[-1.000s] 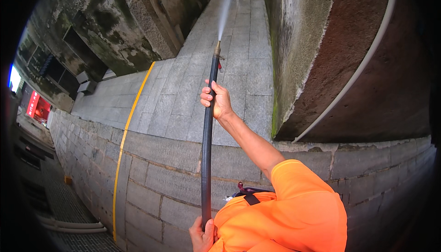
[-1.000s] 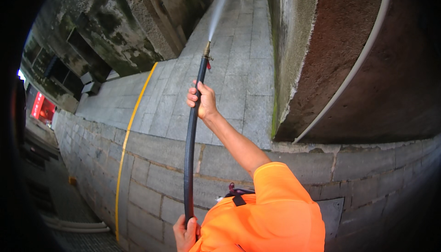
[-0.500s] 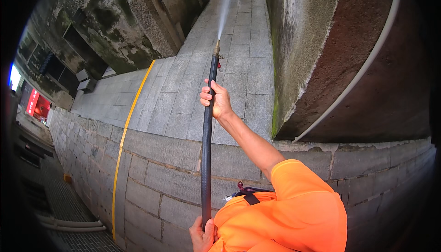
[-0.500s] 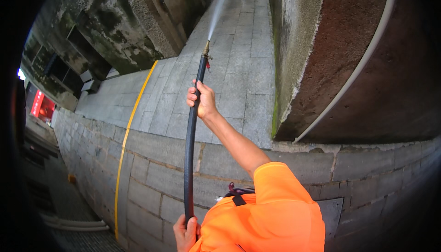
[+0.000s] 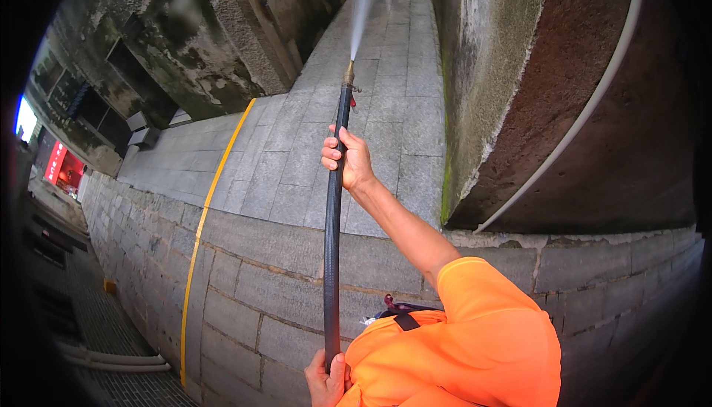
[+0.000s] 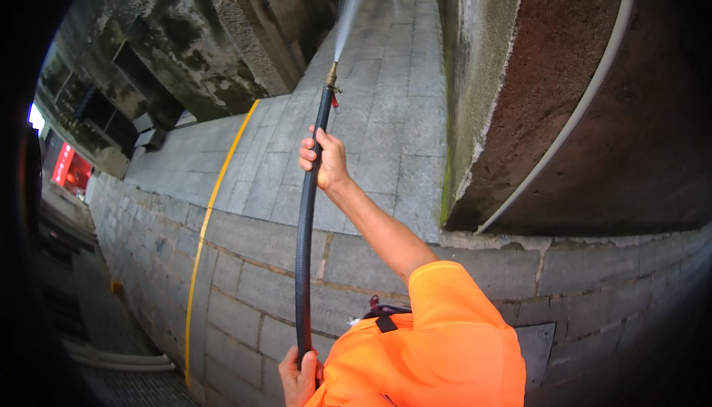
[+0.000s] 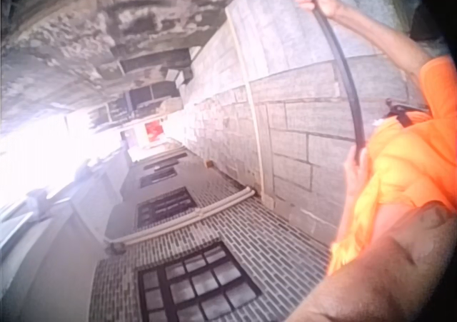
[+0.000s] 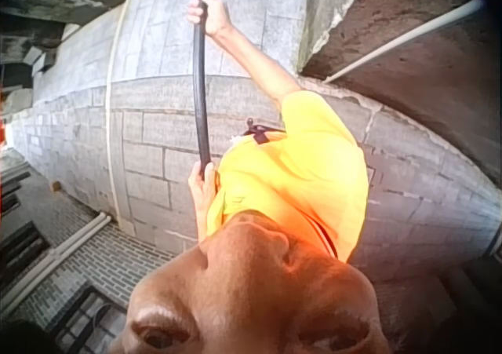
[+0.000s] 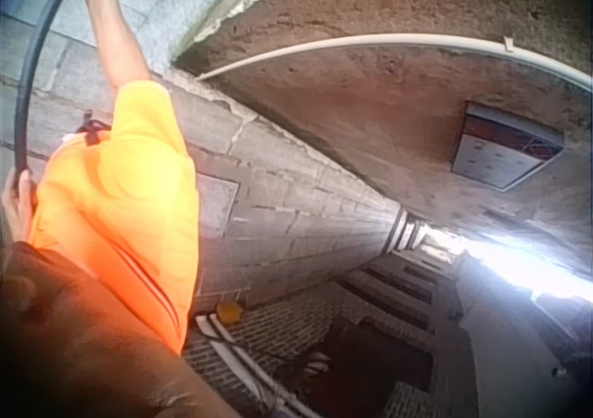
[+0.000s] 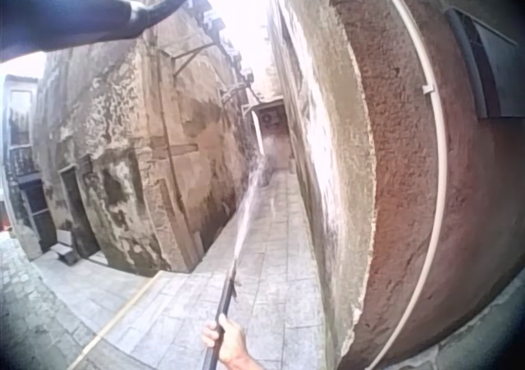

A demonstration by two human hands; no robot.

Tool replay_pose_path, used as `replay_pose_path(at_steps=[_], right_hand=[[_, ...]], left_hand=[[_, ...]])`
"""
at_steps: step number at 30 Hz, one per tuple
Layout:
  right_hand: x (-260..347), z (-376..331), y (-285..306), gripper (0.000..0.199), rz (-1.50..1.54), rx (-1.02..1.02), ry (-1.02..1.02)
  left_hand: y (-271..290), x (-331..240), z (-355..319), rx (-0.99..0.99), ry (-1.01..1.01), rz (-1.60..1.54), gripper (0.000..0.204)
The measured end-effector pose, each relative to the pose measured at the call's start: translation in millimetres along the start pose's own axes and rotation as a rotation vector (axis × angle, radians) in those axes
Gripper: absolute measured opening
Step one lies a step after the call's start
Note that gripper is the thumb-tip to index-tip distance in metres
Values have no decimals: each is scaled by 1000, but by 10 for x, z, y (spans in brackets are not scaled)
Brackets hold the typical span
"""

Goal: The person opens a red fire hose cabinet, uncoils a black hose, and sprays water onto a stone-paved alleyway. They systematically wet the ground and the base of the walls along the narrow passage.

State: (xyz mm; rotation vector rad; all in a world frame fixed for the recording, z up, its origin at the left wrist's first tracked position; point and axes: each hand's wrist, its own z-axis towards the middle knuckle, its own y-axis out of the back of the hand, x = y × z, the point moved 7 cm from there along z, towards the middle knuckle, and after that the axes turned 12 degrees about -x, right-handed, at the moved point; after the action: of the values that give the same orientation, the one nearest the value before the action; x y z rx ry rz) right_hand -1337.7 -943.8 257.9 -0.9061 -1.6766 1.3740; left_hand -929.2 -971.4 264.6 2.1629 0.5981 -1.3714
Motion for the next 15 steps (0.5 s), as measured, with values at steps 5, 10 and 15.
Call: replay_pose_path(at_steps=[5, 10, 15], right_hand=[[-73, 60, 225, 18, 24, -39, -16], [-115, 56, 335, 18, 34, -80, -28], [-139, 80, 374, 18, 13, -103, -23]], left_hand=[[2, -3, -16, 3, 0, -12, 8], [32, 47, -5, -7, 7, 24, 9], [40, 79, -2, -1, -6, 30, 10]])
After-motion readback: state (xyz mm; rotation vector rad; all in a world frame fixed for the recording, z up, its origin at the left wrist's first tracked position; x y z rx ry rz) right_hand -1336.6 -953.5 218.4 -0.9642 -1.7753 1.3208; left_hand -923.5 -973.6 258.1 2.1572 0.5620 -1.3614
